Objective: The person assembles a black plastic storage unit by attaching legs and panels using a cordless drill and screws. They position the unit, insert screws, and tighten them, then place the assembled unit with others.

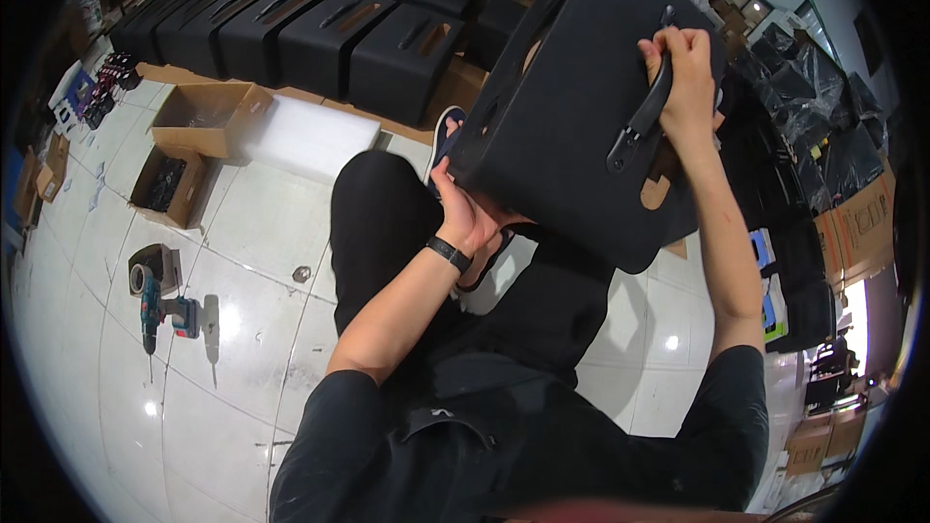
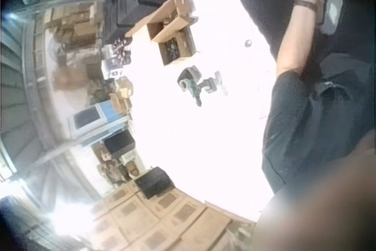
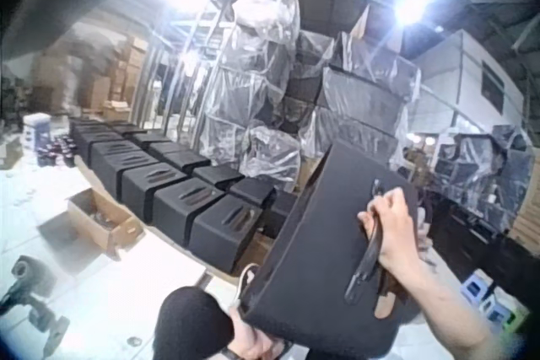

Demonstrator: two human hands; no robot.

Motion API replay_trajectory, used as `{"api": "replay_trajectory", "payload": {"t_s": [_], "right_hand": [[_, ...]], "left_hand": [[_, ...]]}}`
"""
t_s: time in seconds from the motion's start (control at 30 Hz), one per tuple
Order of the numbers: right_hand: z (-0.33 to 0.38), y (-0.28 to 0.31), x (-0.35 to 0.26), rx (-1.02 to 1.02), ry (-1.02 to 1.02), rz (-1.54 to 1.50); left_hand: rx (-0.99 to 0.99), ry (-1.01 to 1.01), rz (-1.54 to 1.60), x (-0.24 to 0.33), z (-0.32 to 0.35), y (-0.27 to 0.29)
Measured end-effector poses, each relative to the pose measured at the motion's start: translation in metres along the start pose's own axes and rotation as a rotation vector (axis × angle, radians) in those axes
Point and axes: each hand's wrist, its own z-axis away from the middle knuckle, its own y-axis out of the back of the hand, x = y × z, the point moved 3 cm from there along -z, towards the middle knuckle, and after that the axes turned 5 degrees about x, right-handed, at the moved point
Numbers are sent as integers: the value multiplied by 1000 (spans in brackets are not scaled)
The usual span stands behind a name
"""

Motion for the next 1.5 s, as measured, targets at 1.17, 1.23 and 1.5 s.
{"api": "replay_trajectory", "payload": {"t_s": [1.17,1.23,1.5], "right_hand": [[95,-599,203,-233,-271,-494],[103,-626,207,-259,-296,-551],[138,-672,226,-311,-319,-602]], "left_hand": [[489,102,-96,104,-380,274],[482,132,-69,105,-389,287],[642,154,-106,96,-402,305]]}}
